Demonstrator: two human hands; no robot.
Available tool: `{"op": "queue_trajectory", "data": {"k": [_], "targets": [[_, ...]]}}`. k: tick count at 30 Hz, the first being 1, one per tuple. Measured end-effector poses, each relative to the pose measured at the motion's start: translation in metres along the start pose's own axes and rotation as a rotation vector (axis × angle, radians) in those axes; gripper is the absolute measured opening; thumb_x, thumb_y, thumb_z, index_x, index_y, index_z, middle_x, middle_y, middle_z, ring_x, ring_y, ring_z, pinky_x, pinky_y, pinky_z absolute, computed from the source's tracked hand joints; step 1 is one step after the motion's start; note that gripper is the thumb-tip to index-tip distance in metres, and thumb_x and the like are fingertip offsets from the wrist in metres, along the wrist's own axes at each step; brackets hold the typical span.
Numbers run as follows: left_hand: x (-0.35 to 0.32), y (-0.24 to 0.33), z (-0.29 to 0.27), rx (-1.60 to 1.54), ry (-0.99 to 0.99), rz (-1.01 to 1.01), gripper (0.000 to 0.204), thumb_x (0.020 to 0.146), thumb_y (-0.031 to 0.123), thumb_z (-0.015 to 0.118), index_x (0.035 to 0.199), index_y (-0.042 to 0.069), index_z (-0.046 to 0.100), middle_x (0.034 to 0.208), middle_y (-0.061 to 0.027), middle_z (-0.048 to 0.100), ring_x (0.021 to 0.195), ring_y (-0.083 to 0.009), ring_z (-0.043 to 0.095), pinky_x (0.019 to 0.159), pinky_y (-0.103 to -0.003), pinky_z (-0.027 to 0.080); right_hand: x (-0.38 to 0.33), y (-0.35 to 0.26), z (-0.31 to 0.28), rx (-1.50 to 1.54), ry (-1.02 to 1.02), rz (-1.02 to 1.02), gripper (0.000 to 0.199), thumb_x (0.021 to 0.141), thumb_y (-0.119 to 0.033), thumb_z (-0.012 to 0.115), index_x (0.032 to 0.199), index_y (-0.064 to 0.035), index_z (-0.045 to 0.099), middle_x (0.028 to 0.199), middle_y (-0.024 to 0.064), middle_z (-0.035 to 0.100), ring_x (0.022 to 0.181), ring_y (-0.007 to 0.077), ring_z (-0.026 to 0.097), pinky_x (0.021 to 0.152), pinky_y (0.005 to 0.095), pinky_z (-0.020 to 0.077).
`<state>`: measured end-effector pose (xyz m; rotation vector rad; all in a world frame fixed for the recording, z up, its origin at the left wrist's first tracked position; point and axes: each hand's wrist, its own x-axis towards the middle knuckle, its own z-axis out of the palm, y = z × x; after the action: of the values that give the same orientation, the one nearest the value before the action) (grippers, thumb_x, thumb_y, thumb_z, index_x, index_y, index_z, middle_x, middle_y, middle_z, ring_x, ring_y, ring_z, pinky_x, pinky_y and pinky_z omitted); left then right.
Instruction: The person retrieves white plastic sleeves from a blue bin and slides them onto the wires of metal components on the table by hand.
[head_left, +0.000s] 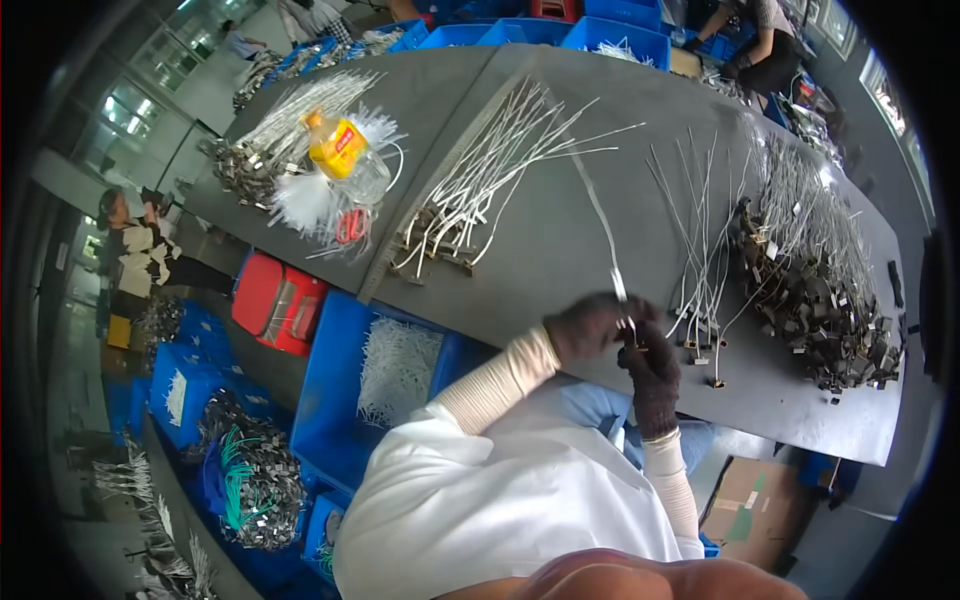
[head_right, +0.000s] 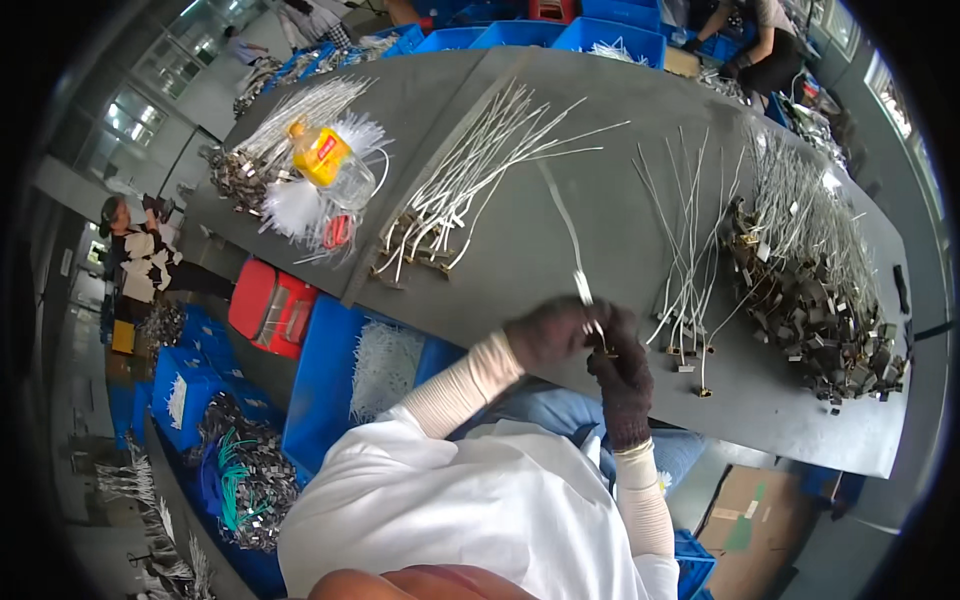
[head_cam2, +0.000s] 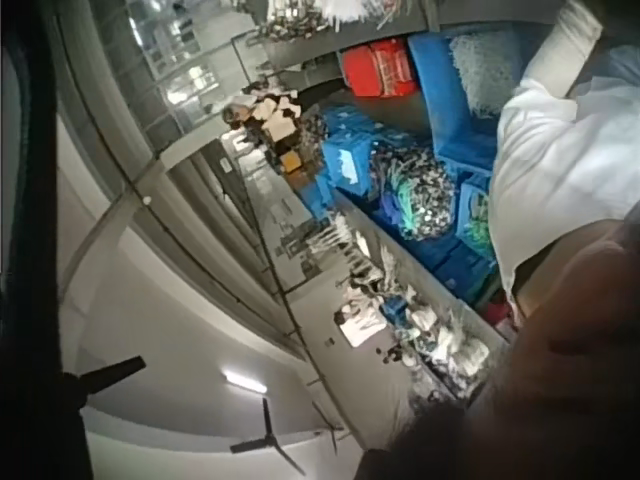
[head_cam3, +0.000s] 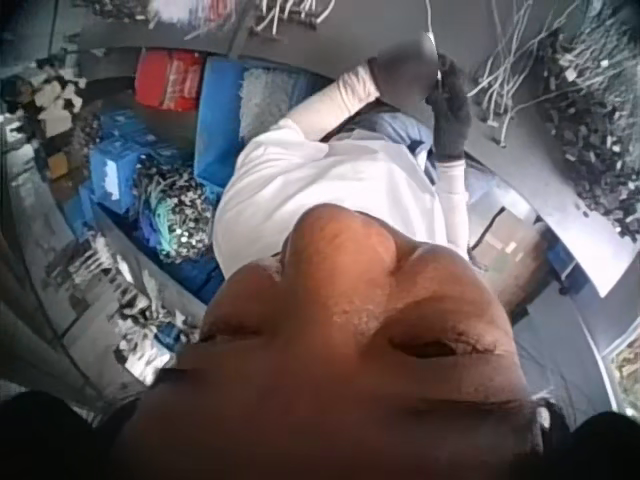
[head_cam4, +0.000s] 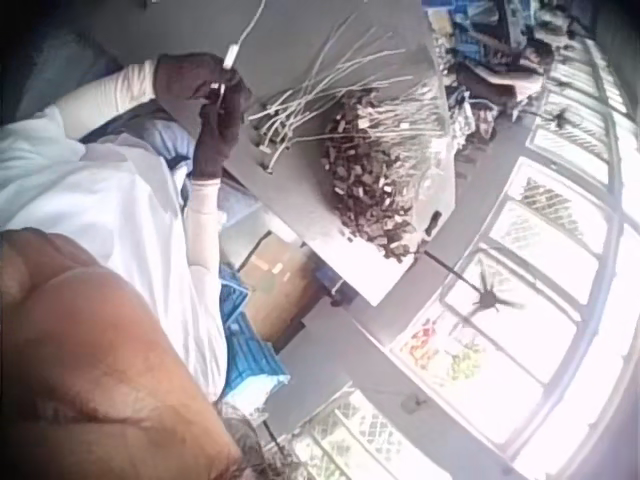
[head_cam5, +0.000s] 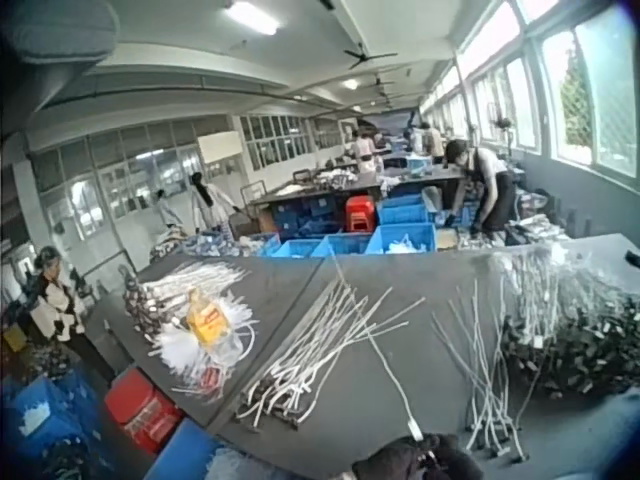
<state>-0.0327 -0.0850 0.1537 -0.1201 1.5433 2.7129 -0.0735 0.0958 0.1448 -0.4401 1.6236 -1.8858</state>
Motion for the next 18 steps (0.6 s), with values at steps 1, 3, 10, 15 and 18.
{"op": "queue_trajectory", "data": {"k": [1,3,10,15,18], "targets": [[-0.006,0.002,0.017,0.442,-0.090,0.094,0.025,0.096,0.020,0.055,0.115,0.004,0.062,0.115,-0.0109,0.066,0.107,-0.0238,0.063,0.088,-0.038,0.051,0.003,-0.002,0.001,0.014,-0.003,-0.044,0.042,0.087,0.000,0.062,0.128,-0.0035,0.054,0.098,0.0027,0.061,0.084,0.0113,0.058,0.073,0.0238,0.0479],[-0.006,-0.017,0.003,1.055,-0.075,0.549,0.024,0.094,0.012,0.055,0.114,0.003,0.061,0.112,-0.0101,0.066,0.104,-0.0244,0.063,0.090,-0.037,0.050,0.010,-0.021,0.013,0.031,0.006,-0.101,0.047,0.087,0.001,0.063,0.132,-0.0030,0.051,0.105,0.0049,0.061,0.087,0.0123,0.058,0.075,0.0254,0.0493],[0.025,0.000,0.000,0.024,-0.026,0.261,0.032,0.105,0.022,0.040,0.116,-0.002,0.058,0.113,-0.0154,0.065,0.102,-0.0221,0.065,0.084,-0.030,0.054,0.016,-0.018,0.000,0.176,0.039,-0.067,0.057,0.084,0.005,0.067,0.137,-0.0007,0.045,0.120,0.0102,0.060,0.100,0.0172,0.061,0.084,0.0309,0.0523],[0.057,-0.022,-0.004,0.780,0.038,0.467,0.030,0.103,0.020,0.044,0.121,0.001,0.058,0.107,-0.0111,0.066,0.094,-0.0173,0.066,0.081,-0.032,0.056,0.020,-0.018,-0.022,0.129,0.184,0.028,0.056,0.086,0.001,0.067,0.137,-0.0027,0.045,0.117,0.0101,0.061,0.096,0.0141,0.060,0.082,0.0274,0.0511],[0.069,-0.019,-0.007,0.113,0.454,-0.073,0.027,0.099,0.026,0.054,0.116,0.006,0.061,0.094,-0.0053,0.066,0.081,-0.0134,0.065,0.069,-0.029,0.055,0.023,-0.033,-0.051,-0.277,0.244,-0.007,0.046,0.088,-0.007,0.068,0.131,-0.0048,0.053,0.107,0.0072,0.065,0.089,0.0116,0.062,0.079,0.0261,0.0511]]}}
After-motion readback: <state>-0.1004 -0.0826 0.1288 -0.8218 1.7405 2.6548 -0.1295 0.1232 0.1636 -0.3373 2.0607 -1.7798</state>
